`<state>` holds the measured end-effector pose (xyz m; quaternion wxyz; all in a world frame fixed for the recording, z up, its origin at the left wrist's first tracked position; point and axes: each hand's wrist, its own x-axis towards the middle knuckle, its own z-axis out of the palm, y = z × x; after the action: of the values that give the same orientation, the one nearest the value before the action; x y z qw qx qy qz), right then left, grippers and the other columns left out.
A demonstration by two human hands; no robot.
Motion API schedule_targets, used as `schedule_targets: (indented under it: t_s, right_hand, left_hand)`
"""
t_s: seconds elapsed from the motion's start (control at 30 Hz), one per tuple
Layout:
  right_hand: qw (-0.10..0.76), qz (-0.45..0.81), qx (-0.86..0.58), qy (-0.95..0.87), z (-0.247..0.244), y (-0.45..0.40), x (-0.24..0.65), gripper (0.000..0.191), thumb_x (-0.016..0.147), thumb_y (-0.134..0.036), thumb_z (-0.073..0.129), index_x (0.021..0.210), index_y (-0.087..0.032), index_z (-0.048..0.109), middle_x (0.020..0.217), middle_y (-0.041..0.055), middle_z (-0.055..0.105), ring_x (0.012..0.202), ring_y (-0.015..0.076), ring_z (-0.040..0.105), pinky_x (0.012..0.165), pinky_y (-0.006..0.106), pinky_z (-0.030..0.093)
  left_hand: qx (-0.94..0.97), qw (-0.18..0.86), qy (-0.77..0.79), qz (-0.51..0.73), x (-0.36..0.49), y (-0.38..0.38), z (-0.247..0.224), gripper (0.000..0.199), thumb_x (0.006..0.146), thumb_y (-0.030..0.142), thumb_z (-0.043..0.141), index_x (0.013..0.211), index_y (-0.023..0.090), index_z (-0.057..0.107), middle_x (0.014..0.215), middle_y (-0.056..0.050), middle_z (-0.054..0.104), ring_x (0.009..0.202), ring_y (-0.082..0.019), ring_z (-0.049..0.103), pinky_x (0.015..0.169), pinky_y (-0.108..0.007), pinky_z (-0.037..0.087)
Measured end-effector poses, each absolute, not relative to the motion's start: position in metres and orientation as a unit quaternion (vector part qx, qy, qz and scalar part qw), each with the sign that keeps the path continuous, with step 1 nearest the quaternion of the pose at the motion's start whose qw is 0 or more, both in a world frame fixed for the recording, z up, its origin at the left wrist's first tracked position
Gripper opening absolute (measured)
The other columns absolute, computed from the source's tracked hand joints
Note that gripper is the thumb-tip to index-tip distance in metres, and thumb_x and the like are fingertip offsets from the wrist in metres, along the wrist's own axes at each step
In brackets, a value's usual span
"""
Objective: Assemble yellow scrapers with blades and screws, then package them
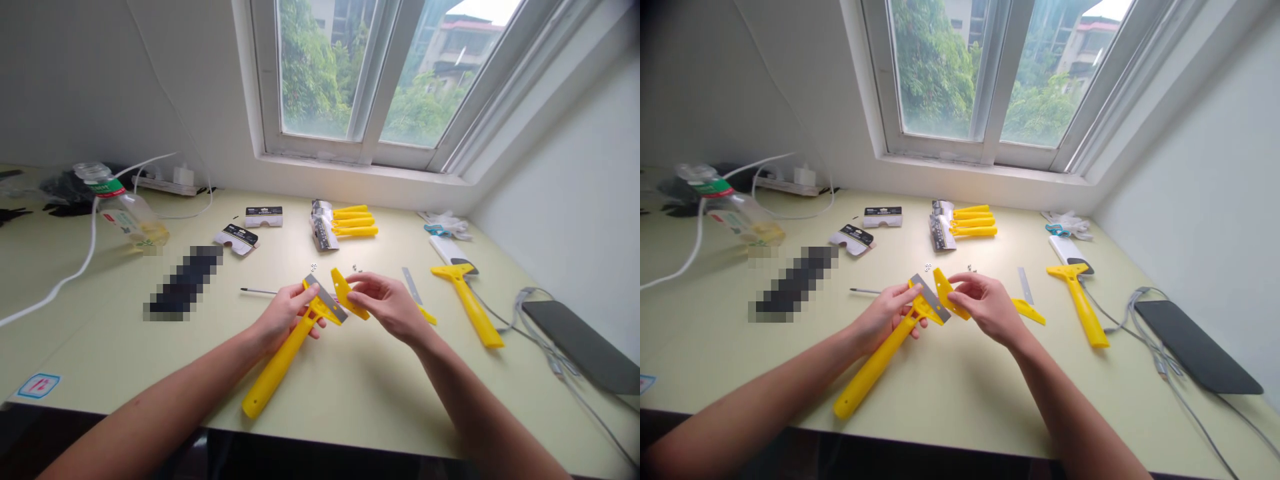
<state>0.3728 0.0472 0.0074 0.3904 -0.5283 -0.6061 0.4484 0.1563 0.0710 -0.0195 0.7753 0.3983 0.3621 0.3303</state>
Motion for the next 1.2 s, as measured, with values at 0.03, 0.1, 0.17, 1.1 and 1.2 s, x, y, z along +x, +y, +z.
schedule_targets:
  t_s: [0.03, 0.1, 0.17, 1.1, 1.2]
  right_hand:
    - [0.394, 0.442, -0.533, -0.604, 0.008, 0.046, 0.368, 0.033, 0.083, -0.043, 0.071, 0.104, -0.018, 0.069, 0.075, 0.0033, 0.071, 0.064, 0.0158, 0.063, 0.055, 0.028, 0.048]
    - [0.402, 0.429, -0.539, -0.603, 0.009, 0.044, 0.359, 0.028, 0.082, -0.042, 0.072, 0.095, -0.018, 0.069, 0.070, 0.0026, 0.070, 0.060, 0.0146, 0.060, 0.052, 0.026, 0.046]
    - [0.408, 0.427, -0.536, -0.603, 0.006, 0.042, 0.350, 0.024, 0.083, -0.042, 0.071, 0.089, -0.018, 0.068, 0.073, 0.0035, 0.072, 0.061, 0.0152, 0.062, 0.054, 0.027, 0.049]
    - [0.379, 0.439, -0.517, -0.630, 0.000, 0.041, 0.337, 0.019, 0.090, -0.038, 0.060, 0.090, -0.019, 0.063, 0.077, 0.0020, 0.066, 0.066, 0.0143, 0.059, 0.058, 0.026, 0.048]
    - [0.389, 0.470, -0.512, -0.605, 0.000, 0.043, 0.339, 0.019, 0.086, -0.036, 0.065, 0.081, -0.018, 0.062, 0.074, 0.0010, 0.064, 0.064, 0.0128, 0.058, 0.055, 0.025, 0.046]
  left_hand:
    - [0.390, 0.780, 0.360, 0.331, 0.157, 0.071, -0.020, 0.042, 0.082, 0.050, 0.069, 0.098, 0.012, 0.063, 0.086, -0.010, 0.066, 0.064, -0.017, 0.065, 0.049, -0.026, 0.055]
    - [0.377, 0.789, 0.353, 0.331, 0.157, 0.070, -0.020, 0.041, 0.084, 0.050, 0.066, 0.099, 0.012, 0.064, 0.085, -0.010, 0.066, 0.065, -0.018, 0.066, 0.050, -0.028, 0.056]
    - [0.375, 0.794, 0.345, 0.331, 0.157, 0.070, -0.021, 0.039, 0.085, 0.048, 0.064, 0.098, 0.012, 0.064, 0.086, -0.010, 0.066, 0.066, -0.019, 0.066, 0.051, -0.029, 0.056]
    - [0.497, 0.740, 0.314, 0.326, 0.155, 0.065, -0.011, 0.037, 0.080, 0.043, 0.073, 0.096, 0.011, 0.063, 0.087, -0.009, 0.066, 0.065, -0.016, 0.065, 0.049, -0.024, 0.051]
    - [0.503, 0.733, 0.319, 0.328, 0.155, 0.064, -0.012, 0.035, 0.077, 0.040, 0.076, 0.094, 0.011, 0.064, 0.086, -0.008, 0.065, 0.065, -0.015, 0.064, 0.050, -0.023, 0.049]
